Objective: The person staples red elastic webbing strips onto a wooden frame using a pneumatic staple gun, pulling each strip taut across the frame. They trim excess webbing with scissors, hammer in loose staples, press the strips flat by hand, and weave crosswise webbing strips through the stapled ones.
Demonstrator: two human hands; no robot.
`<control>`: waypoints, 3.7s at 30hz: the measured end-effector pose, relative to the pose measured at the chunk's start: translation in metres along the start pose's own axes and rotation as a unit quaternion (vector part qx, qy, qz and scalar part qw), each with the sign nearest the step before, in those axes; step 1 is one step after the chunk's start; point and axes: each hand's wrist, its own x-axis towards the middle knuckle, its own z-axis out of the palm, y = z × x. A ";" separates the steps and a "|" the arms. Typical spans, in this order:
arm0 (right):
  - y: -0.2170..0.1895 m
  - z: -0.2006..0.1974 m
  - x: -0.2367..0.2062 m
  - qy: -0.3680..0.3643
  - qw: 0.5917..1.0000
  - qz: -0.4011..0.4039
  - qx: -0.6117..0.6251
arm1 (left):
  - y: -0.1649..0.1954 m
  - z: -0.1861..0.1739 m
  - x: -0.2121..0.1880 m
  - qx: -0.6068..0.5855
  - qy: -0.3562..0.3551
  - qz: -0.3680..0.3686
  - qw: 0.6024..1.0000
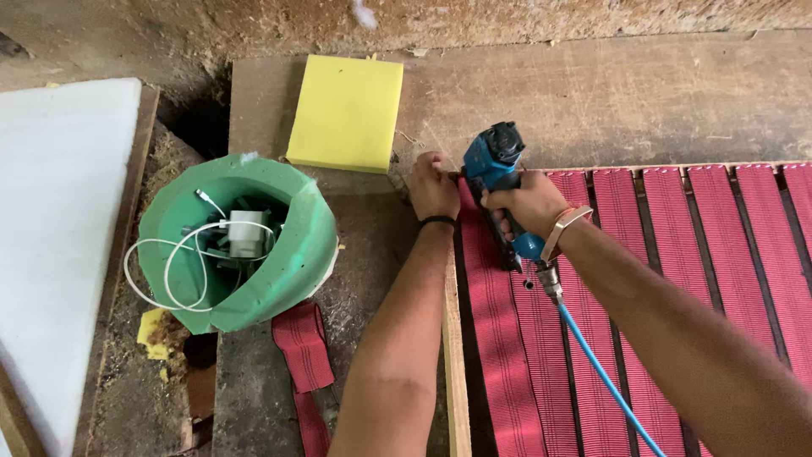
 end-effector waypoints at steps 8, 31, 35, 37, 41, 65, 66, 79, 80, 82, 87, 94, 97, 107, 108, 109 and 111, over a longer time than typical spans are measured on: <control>-0.001 0.003 0.004 -0.032 0.999 -0.009 -0.001 | -0.007 0.005 0.000 -0.019 0.030 -0.019 0.999; 0.103 -0.083 -0.036 0.057 0.996 0.030 0.063 | 0.004 0.000 -0.002 0.103 -0.003 -0.027 0.994; 0.102 -0.083 -0.034 0.062 0.996 0.041 0.055 | 0.012 -0.004 -0.001 0.128 -0.029 -0.041 0.991; 0.102 -0.078 -0.035 0.072 0.996 0.033 0.052 | 0.015 -0.006 0.000 0.128 -0.050 -0.054 0.989; 0.101 -0.067 -0.036 0.102 0.993 0.050 -0.010 | 0.013 -0.005 0.001 0.138 -0.038 -0.028 0.989; 0.151 -0.039 0.024 0.110 0.983 0.033 0.143 | 0.139 -0.183 -0.306 -0.011 -0.271 -0.205 0.940; 0.147 -0.039 0.020 0.105 0.983 0.036 0.146 | 0.147 -0.202 -0.334 0.017 -0.282 -0.173 0.943; 0.117 -0.120 -0.171 0.027 0.993 -0.081 0.084 | 0.131 -0.237 -0.372 -0.128 -0.325 -0.443 0.826; 0.134 -0.125 -0.196 0.028 0.995 -0.089 0.034 | 0.128 -0.234 -0.368 -0.222 -0.345 -0.483 0.774; 0.177 -0.122 -0.242 0.103 0.984 0.000 -0.149 | 0.122 -0.225 -0.363 -0.396 -0.368 -0.548 0.639; 0.303 -0.088 -0.310 0.250 0.858 -0.133 -0.429 | 0.114 -0.214 -0.370 -0.559 -0.434 -0.456 0.540; 0.369 -0.033 -0.367 0.307 0.824 -0.188 -0.437 | 0.127 -0.232 -0.383 -0.574 -0.381 -0.481 0.543; 0.350 0.017 -0.400 0.199 0.795 -0.276 -0.502 | 0.132 -0.232 -0.383 -0.579 -0.396 -0.421 0.575; 0.350 0.062 -0.430 -0.162 0.738 -0.310 -0.578 | 0.098 -0.239 -0.377 -0.447 -0.421 -0.411 0.674; 0.350 0.064 -0.431 -0.068 0.750 -0.312 -0.579 | 0.092 -0.241 -0.375 -0.421 -0.402 -0.420 0.696; 0.346 0.069 -0.428 0.024 0.757 -0.313 -0.574 | 0.087 -0.242 -0.373 -0.394 -0.382 -0.429 0.718; 0.334 0.075 -0.422 0.089 0.772 -0.267 -0.570 | 0.080 -0.234 -0.374 -0.390 -0.389 -0.375 0.746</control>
